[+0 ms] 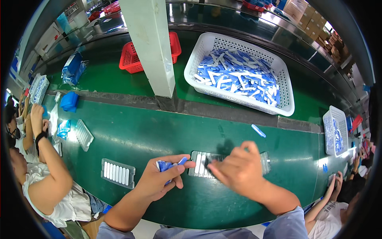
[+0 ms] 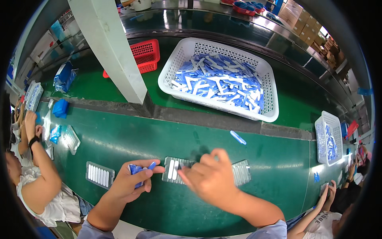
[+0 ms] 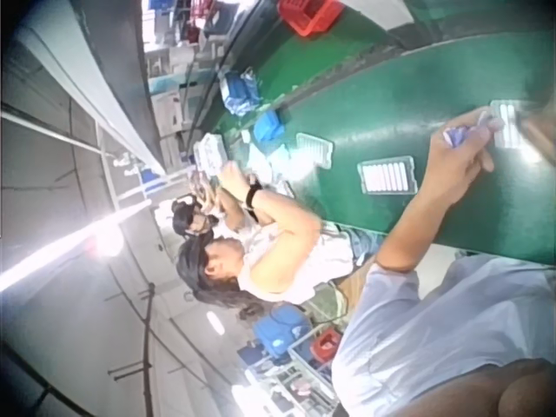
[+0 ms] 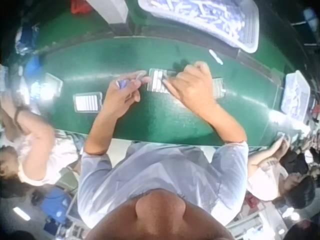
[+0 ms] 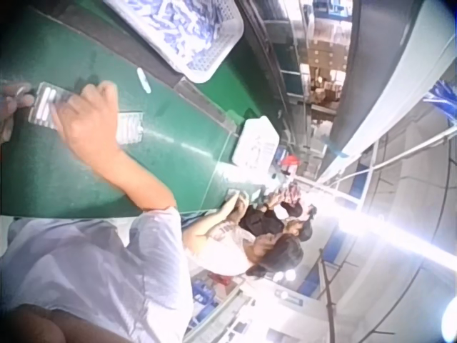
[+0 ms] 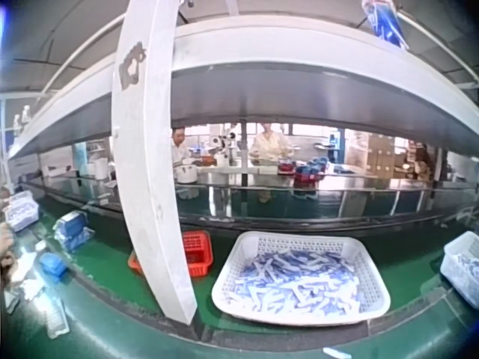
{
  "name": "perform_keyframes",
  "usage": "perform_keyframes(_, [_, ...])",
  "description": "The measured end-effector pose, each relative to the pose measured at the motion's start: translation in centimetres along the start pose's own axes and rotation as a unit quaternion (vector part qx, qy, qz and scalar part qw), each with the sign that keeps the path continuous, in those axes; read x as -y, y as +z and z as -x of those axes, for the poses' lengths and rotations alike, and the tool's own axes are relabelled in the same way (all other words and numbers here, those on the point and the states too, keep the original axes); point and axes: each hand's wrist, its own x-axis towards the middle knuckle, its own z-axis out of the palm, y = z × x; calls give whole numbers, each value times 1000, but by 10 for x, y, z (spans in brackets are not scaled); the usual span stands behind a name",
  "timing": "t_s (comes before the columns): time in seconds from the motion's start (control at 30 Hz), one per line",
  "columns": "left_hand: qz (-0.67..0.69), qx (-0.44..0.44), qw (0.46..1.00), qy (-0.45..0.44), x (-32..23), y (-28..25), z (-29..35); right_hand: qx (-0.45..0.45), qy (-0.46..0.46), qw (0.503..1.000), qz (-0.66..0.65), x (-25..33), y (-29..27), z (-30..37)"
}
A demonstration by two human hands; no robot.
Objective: The person takes plastic strips from a basket, places clear plastic trays on the work surface, and inserts the strips into the slots of the trays by hand.
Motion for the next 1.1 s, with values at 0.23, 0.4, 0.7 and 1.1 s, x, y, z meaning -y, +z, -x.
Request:
perform_keyframes(0.23, [-12, 39, 999, -30, -2, -5, 1, 292, 62, 952, -66, 9, -21, -4])
perform_keyframes(0.4, [14, 69, 996, -62, 1, -5, 0, 108, 185, 921, -327, -1, -15, -13])
perform_keyframes(0.7, [5, 58, 997, -53, 0, -6, 1, 26, 296, 790, -536, -18, -7, -14])
perform_keyframes(1.1, [-59, 104, 987, -111, 3, 8, 6, 126, 136, 929, -319, 7, 5, -5])
